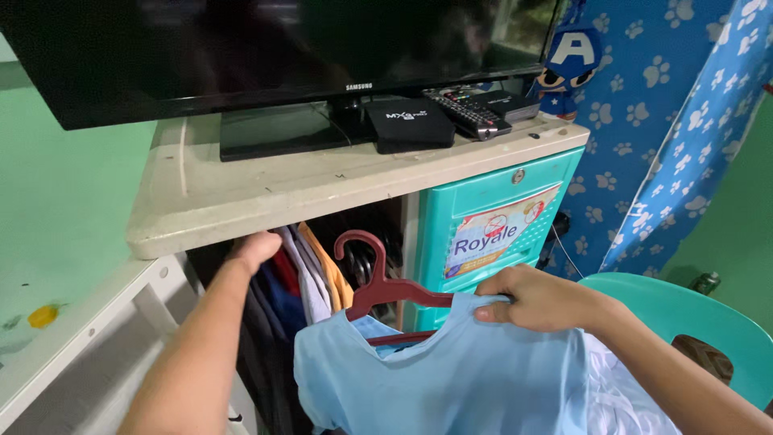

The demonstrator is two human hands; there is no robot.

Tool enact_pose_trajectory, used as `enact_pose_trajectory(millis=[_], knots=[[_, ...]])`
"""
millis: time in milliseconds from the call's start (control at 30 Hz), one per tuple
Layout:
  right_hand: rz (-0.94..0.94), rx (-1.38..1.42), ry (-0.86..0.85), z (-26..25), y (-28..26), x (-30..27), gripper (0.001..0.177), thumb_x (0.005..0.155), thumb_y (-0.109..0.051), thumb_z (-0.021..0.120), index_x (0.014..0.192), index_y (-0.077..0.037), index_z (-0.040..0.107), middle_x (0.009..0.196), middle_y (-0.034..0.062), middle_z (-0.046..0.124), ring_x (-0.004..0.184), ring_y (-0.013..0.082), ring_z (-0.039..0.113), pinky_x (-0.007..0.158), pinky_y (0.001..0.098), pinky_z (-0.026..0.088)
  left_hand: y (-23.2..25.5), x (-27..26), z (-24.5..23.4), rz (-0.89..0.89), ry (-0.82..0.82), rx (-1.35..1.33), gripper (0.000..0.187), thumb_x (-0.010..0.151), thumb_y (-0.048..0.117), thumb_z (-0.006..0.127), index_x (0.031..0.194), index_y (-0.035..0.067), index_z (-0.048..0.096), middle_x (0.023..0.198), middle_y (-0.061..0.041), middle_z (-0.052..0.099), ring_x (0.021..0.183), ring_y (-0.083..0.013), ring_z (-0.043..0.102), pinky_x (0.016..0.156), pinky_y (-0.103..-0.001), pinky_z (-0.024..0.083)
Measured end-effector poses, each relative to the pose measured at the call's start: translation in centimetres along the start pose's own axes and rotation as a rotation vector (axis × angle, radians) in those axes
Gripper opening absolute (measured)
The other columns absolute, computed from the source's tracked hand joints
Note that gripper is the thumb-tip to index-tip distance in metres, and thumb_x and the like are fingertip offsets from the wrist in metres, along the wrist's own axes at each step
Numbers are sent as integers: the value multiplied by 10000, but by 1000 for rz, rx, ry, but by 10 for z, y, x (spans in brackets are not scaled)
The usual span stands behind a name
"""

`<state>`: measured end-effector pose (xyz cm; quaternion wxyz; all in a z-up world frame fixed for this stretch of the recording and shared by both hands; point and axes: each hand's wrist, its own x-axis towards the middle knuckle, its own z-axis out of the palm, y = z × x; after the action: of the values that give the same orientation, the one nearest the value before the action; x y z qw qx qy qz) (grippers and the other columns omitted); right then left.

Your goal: The person picks up t-shirts from a pile on a chair, places each on a hanger, and hangs them in a wardrobe under a TV. The person handles a grey t-shirt, a light blue t-shirt, and a white t-shirt in sequence.

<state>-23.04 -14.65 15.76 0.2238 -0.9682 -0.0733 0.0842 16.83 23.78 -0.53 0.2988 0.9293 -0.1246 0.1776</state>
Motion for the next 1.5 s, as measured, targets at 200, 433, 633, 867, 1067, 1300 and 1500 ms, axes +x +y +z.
enact_pose_trajectory(millis=[200, 433, 633, 867, 1067, 1300, 1500], knots=[[-46, -25, -6, 27, -3, 8, 327, 882, -334, 694, 951, -15, 714, 842, 196, 733, 802, 319, 678, 788, 407, 533, 14, -30, 1, -296, -10, -445, 547, 756, 39, 558, 1302, 18, 571, 1307, -276, 612, 1172, -410, 618, 902, -507, 513], [-244, -74, -2, 63, 6, 33, 321, 870, -315, 701, 934, -1, 713, 868, 227, 714, 855, 407, 667, 750, 467, 525, -44, -21, 56, -210, 130, -399, 463, 767, 111, 646, 1160, -121, 570, 1117, -277, 639, 1055, -353, 620, 911, -469, 524], [-168, -262, -18, 82, -23, 60, 271, 845, -270, 651, 948, -29, 716, 866, 235, 715, 881, 423, 686, 804, 492, 542, -32, -7, 39, -334, -105, -682, 322, 899, 161, 581, 1136, -45, 653, 1056, -200, 693, 919, -285, 659, 770, -506, 581], [9, -524, -33, 69, -9, 72, 302, 815, -289, 703, 1056, -122, 776, 962, 134, 767, 969, 343, 717, 863, 455, 549, 67, -38, 45, -264, -600, -1193, 403, 991, 276, 566, 1326, 53, 541, 1016, -155, 730, 770, -349, 750, 540, -505, 568], [184, -500, -82, 41, -28, 69, 358, 831, -343, 729, 1141, -175, 790, 999, 64, 794, 993, 245, 749, 898, 378, 565, 35, -52, 43, -175, -565, -772, 864, 930, 444, 537, 1627, 373, 30, 1353, -174, 587, 924, -302, 687, 713, -460, 608], [330, -590, -23, 54, -77, 70, 354, 902, -343, 686, 1213, -187, 750, 1090, 84, 772, 1076, 273, 714, 957, 390, 540, 0, -94, 119, 198, 271, -291, 1041, 905, 555, 685, 1567, 133, 1, 1519, -276, 414, 1339, -444, 464, 1075, -529, 406], [352, -636, -78, 49, -54, 72, 384, 864, -334, 704, 1218, -196, 756, 1090, 74, 787, 1062, 252, 745, 970, 379, 567, 23, -193, 89, 29, -741, 962, 1034, 745, 610, 780, 1549, 195, 278, 1569, -182, 406, 1442, -434, 356, 1128, -705, 280]])
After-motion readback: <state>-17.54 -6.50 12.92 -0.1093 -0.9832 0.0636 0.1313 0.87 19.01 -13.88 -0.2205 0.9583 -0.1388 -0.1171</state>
